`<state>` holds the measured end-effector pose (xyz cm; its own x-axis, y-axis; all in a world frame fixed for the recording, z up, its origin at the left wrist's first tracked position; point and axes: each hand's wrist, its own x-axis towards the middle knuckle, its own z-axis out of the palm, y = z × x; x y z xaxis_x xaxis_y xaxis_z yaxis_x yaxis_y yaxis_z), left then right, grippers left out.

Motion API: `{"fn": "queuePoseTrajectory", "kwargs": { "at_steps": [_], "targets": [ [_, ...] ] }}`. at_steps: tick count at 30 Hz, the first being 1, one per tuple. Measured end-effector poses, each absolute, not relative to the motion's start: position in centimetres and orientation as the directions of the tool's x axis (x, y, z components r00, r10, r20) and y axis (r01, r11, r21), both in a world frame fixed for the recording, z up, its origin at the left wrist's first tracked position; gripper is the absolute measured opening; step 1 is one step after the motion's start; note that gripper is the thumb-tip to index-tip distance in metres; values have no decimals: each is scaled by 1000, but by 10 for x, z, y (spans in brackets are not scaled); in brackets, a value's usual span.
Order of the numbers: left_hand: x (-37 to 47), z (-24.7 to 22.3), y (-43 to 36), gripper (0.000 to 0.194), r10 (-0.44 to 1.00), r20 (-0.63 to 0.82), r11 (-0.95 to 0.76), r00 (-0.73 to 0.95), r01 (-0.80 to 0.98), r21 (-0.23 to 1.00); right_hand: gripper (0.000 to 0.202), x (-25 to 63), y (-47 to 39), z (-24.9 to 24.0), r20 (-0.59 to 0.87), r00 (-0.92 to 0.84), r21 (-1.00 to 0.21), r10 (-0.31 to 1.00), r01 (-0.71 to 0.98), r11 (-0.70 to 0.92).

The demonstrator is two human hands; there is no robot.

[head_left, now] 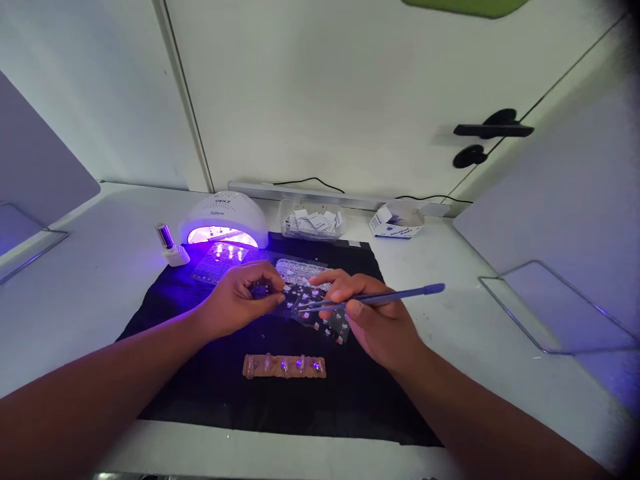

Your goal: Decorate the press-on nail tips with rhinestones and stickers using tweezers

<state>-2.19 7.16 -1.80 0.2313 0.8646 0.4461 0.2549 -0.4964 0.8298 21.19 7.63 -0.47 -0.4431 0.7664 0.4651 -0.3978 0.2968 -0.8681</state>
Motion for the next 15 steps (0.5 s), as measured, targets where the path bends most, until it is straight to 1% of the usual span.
{"fn": "queuePoseTrajectory", "kwargs": {
  "at_steps": [2, 4, 6, 8, 10, 12, 15],
  "targets": [
    [-17, -15, 65, 7, 861, 448, -502, 241, 253, 827, 10, 209, 73, -8, 488, -437, -855, 755, -413, 314],
    [-13, -13, 60, 15, 858, 446, -504, 253, 249, 827, 12, 210, 70, -11, 535, -412, -831, 738, -413, 372],
    [-10, -12, 55, 26, 857, 441, -503, 265, 247, 829, 15, 212, 68, -14, 610, -385, -789, 693, -375, 487],
    [-9, -11, 52, 32, 844, 448, -522, 294, 259, 813, 19, 215, 68, -16, 685, -365, -728, 630, -318, 607],
    [-8, -10, 51, 33, 814, 474, -566, 337, 274, 777, 21, 217, 69, -17, 734, -360, -674, 577, -273, 687],
    [-7, -9, 52, 32, 789, 494, -600, 366, 284, 748, 20, 220, 70, -18, 747, -375, -649, 549, -237, 723],
    [-8, -8, 54, 29, 793, 484, -595, 370, 303, 744, 20, 222, 72, -18, 761, -399, -620, 512, -214, 755]
  ]
}}
